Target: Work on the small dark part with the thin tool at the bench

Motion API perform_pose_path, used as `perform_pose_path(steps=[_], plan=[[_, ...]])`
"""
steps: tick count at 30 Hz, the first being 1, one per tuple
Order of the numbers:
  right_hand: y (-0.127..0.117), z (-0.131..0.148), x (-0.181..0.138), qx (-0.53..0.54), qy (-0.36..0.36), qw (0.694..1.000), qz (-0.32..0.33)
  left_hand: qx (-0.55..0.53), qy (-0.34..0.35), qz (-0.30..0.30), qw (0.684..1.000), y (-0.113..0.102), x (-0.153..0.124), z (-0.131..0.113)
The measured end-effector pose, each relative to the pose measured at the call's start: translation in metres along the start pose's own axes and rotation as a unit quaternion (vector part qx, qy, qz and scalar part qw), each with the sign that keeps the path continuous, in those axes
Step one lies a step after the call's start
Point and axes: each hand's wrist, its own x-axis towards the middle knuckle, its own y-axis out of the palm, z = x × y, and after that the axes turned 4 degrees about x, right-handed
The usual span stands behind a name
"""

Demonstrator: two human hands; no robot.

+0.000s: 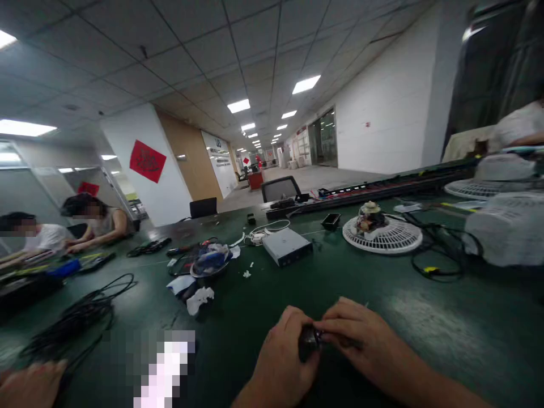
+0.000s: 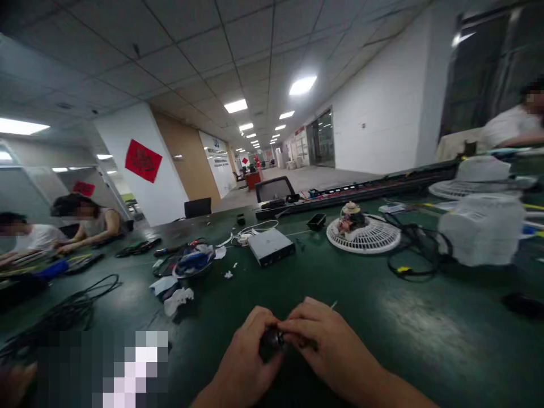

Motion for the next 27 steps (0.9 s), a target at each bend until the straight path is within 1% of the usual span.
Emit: perform_pose_path(steps=[2,5,7,11,13,18,22,27], plan=[[-0.0013,0.0041,0.0002,-0.004,0.03,0.999,-0.013,-0.009,-0.002,-0.007,1.0,-0.0018,-0.0012,-0.0006],[-0.0027,0.008,0.0004,-0.003,0.048,0.998,-0.028,-0.019,0.006,-0.022,1.0,-0.0034,-0.0017,-0.0006],[-0.0031,0.0086,0.0006,0.003,0.036,0.999,-0.033,-0.02,0.018,-0.031,0.999,-0.0034,-0.0012,-0.0002],[-0.0024,0.0067,0.0017,0.016,-0.019,0.999,-0.03,-0.017,0.045,-0.027,0.998,-0.0028,0.0,-0.0005],[-0.0016,0.0056,0.0021,0.012,-0.025,0.999,-0.02,-0.014,0.05,-0.024,0.998,-0.0031,-0.0004,-0.0015],[-0.0004,0.0062,0.0014,-0.007,0.0,1.0,-0.016,-0.019,0.071,-0.013,0.997,-0.0053,-0.0026,-0.0046],[-0.0019,0.0096,0.0018,0.004,0.019,1.0,-0.008,-0.013,0.092,-0.013,0.996,-0.0068,-0.0025,-0.0048],[-0.0042,0.0105,0.0037,0.007,0.038,0.999,0.014,0.018,0.107,-0.017,0.994,-0.0054,-0.0024,-0.002]])
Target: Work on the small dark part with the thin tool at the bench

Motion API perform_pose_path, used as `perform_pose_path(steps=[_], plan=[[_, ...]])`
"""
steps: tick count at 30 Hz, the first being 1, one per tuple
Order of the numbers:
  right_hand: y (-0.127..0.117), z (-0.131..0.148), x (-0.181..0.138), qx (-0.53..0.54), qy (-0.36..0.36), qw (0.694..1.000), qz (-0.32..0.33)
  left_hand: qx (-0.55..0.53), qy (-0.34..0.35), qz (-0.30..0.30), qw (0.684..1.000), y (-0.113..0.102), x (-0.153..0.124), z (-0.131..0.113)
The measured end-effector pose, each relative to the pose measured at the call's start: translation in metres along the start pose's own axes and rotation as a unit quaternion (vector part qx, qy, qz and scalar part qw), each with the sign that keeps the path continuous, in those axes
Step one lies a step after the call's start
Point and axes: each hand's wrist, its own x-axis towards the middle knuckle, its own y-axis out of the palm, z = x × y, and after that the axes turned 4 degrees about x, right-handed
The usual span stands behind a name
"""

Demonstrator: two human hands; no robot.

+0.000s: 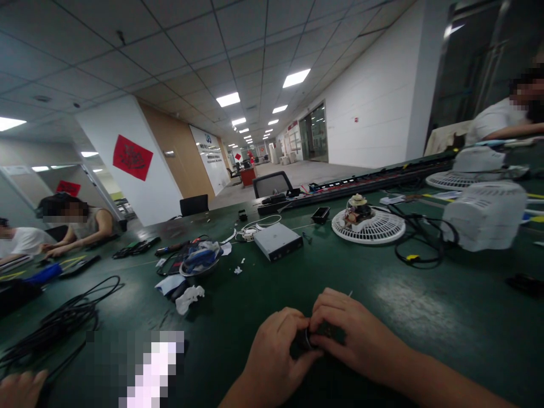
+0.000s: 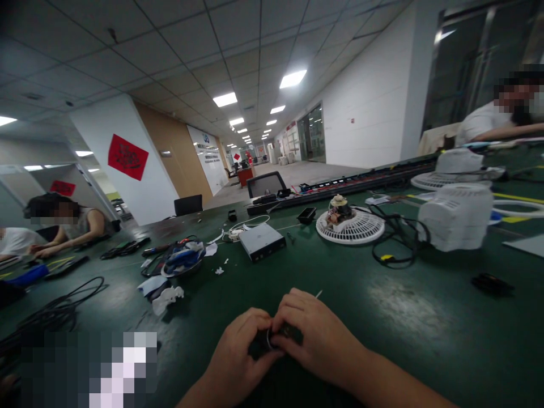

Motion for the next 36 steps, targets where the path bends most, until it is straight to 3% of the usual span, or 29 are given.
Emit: perform_pose_path(steps=[6,14,20,27,36], plan=[[0.0,-0.006,0.001,-0.027,0.037,0.999,0.004,0.024,0.023,0.002,0.999,0.002,-0.002,0.002],[-0.002,-0.005,0.001,0.012,0.065,0.997,0.031,0.038,0.033,-0.013,0.999,0.001,0.001,0.001],[0.001,-0.003,-0.001,0.008,0.037,0.999,0.007,0.049,0.038,-0.034,0.998,0.0,0.002,-0.001],[0.005,0.0,-0.001,-0.044,-0.01,0.998,-0.054,0.05,0.0,-0.038,0.998,0.004,0.001,-0.001],[0.011,0.002,-0.001,-0.107,-0.02,0.992,-0.061,0.06,-0.043,-0.029,0.997,0.005,0.003,-0.003]])
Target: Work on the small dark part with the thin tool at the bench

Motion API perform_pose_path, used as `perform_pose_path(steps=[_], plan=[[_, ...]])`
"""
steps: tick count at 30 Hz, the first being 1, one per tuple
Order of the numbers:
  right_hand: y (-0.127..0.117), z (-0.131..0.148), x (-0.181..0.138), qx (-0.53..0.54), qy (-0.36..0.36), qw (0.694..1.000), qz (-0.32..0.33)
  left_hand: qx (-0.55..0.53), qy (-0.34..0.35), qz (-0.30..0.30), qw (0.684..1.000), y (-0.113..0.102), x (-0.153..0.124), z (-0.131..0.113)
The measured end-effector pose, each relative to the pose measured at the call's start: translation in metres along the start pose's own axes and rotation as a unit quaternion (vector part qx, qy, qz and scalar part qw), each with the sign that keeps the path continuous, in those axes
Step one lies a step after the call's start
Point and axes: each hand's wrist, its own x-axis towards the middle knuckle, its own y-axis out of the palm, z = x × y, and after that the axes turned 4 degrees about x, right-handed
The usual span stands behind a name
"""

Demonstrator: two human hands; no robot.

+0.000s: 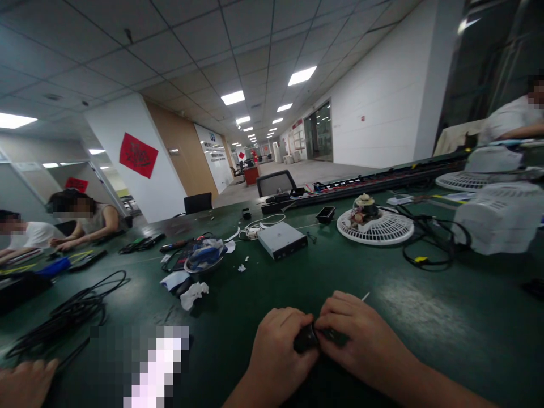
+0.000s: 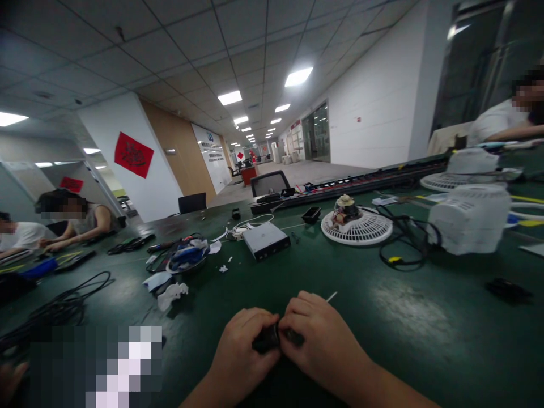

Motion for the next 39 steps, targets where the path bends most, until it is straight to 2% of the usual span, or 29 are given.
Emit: perform_pose_path(steps=[5,8,15,19,25,27,30,32,35,36,39], plan=[[-0.004,0.001,-0.001,-0.025,-0.051,0.998,-0.004,0.005,0.005,-0.003,1.0,-0.001,-0.001,-0.002],[-0.006,0.0,0.0,0.001,-0.056,0.998,-0.016,-0.008,0.012,-0.013,1.0,-0.003,-0.001,-0.003],[-0.009,-0.008,0.002,0.061,-0.062,0.996,0.014,-0.042,0.078,-0.025,0.996,-0.007,-0.001,-0.003],[-0.012,-0.008,0.003,0.067,-0.03,0.997,0.034,-0.04,0.088,-0.019,0.995,-0.008,-0.001,-0.002],[-0.013,-0.004,0.003,0.027,0.111,0.993,0.022,-0.012,0.115,-0.017,0.993,-0.007,-0.001,0.0],[-0.012,-0.004,0.002,0.024,0.127,0.991,0.027,-0.008,0.113,-0.021,0.993,-0.006,0.0,0.001],[-0.017,-0.002,0.002,0.026,0.086,0.996,0.017,-0.01,0.112,-0.024,0.993,-0.005,0.0,0.005],[-0.027,0.005,0.003,0.031,0.028,0.999,-0.016,-0.002,0.099,-0.043,0.994,-0.004,0.0,0.009],[-0.049,0.028,0.002,0.066,-0.096,0.99,-0.074,0.006,0.061,-0.058,0.996,-0.003,-0.001,0.017],[-0.056,0.038,0.001,0.075,-0.124,0.987,-0.069,0.004,0.046,-0.068,0.997,-0.003,-0.002,0.019],[-0.074,0.065,-0.001,0.1,-0.129,0.987,0.009,0.012,0.037,-0.093,0.995,-0.004,-0.002,0.023]])
